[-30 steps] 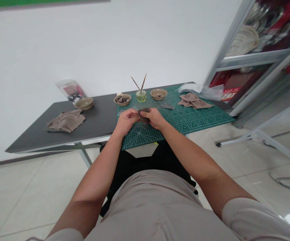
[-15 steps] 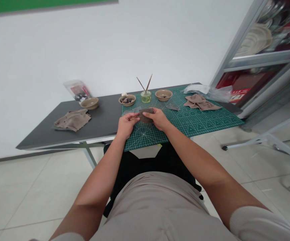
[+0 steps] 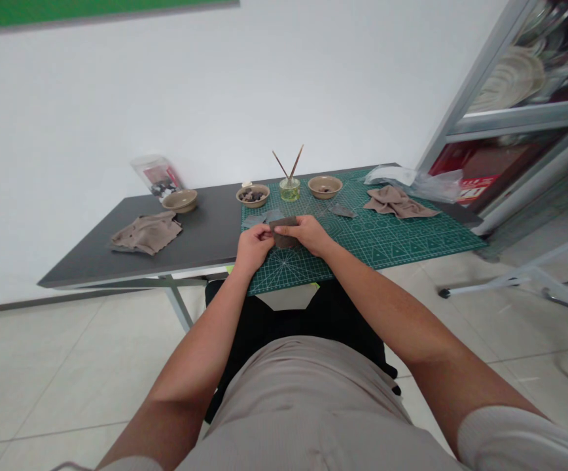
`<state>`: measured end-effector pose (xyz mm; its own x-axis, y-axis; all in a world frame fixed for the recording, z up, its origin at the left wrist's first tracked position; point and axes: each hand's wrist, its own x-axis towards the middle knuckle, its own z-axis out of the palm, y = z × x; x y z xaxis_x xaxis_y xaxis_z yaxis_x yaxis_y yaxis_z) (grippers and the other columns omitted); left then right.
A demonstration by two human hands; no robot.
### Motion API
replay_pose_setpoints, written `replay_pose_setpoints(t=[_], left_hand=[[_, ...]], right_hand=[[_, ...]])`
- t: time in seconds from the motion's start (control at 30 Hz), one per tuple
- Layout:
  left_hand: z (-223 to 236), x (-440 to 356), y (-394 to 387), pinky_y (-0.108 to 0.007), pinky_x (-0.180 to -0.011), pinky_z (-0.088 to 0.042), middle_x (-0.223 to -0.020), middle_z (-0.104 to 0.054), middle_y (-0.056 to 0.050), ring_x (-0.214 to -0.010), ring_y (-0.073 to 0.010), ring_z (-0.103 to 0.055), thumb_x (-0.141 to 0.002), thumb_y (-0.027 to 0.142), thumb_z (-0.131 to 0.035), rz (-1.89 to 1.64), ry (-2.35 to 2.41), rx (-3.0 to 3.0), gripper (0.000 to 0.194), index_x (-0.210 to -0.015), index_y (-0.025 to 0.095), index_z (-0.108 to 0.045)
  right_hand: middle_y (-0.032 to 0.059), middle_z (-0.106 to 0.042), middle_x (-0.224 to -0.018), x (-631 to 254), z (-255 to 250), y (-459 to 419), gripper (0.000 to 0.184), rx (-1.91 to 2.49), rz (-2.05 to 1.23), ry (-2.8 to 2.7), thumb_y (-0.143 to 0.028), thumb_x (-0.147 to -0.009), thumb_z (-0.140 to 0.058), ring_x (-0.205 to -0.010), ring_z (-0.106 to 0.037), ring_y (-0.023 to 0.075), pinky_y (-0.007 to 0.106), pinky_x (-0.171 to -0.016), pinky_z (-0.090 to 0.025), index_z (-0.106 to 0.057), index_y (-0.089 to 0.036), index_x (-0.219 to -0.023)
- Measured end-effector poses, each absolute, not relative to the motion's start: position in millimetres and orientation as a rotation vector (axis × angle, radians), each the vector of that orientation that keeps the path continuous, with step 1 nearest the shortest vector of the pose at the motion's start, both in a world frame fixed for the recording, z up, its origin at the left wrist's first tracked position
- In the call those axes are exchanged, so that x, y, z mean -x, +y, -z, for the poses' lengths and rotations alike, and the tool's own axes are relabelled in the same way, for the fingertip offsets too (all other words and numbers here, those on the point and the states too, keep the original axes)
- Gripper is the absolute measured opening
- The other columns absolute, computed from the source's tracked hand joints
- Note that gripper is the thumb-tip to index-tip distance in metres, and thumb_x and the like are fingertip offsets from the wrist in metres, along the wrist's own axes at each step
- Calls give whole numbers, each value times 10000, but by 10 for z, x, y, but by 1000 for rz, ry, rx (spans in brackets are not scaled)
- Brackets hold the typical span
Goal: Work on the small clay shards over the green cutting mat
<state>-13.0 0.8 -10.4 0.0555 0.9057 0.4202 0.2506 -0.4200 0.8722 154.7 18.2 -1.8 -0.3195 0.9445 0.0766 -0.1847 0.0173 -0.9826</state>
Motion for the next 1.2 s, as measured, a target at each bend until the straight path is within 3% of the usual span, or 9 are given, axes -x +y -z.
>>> replay_pose_setpoints(t=[0.17, 0.33, 0.53, 0.63, 0.77, 1.0, 1.2], left_hand=[[104, 110, -49, -237, -626, -413, -646, -595, 35, -615, -110, -530, -659, 146, -617, -1433, 1286, -1852, 58, -689, 180, -654], [100, 94, -78, -250, -637, -432, -689, -645, 20, -639, -127, -559, -695, 214, -654, -1450, 1314, -1842, 43, -724, 191, -676], [113, 90, -69, -249, -587, -386, -576, -554, 46, -566, -116, -495, -648, 131, -627, -1404, 1378, -1946, 85, -601, 194, -595], [126, 95, -63, -248, -586, -393, -584, -575, 47, -570, -120, -509, -660, 137, -617, -1405, 1365, -1938, 67, -636, 199, -623], [122, 102, -66, -241, -598, -421, -611, -619, 42, -579, -116, -537, -679, 180, -648, -1425, 1329, -1852, 24, -686, 192, -668], [112, 115, -55, -260, -629, -479, -662, -690, 11, -616, -137, -615, -660, 267, -736, -1426, 1219, -1638, 140, -767, 181, -709], [103, 112, -49, -245, -594, -478, -635, -665, 24, -577, -118, -591, -647, 215, -715, -1434, 1171, -1639, 105, -738, 179, -678]], right_hand=[[43, -704, -656, -1578, 14, 185, 444, 861, -1528, -1297, -431, -511, -893, -569, -628, 147, 266, -544, -517, -734, -110, -774], [34, -674, -614, -1592, 25, 172, 411, 867, -1447, -1343, -456, -569, -854, -511, -579, 127, 234, -445, -443, -722, -110, -748], [18, -661, -618, -1581, 58, 171, 389, 918, -1365, -1465, -424, -565, -860, -537, -572, 113, 221, -490, -448, -721, -111, -751], [19, -669, -629, -1579, 56, 174, 405, 888, -1409, -1409, -419, -545, -868, -552, -582, 121, 235, -514, -467, -724, -112, -766], [18, -648, -584, -1588, 42, 165, 411, 869, -1414, -1371, -447, -555, -856, -505, -549, 116, 225, -441, -404, -721, -110, -748], [40, -690, -646, -1613, 41, 175, 398, 801, -1447, -1372, -464, -609, -823, -535, -578, 124, 216, -435, -374, -731, -123, -792], [43, -715, -713, -1618, 52, 202, 402, 787, -1493, -1445, -458, -621, -817, -585, -599, 125, 217, -484, -397, -735, -130, -839]])
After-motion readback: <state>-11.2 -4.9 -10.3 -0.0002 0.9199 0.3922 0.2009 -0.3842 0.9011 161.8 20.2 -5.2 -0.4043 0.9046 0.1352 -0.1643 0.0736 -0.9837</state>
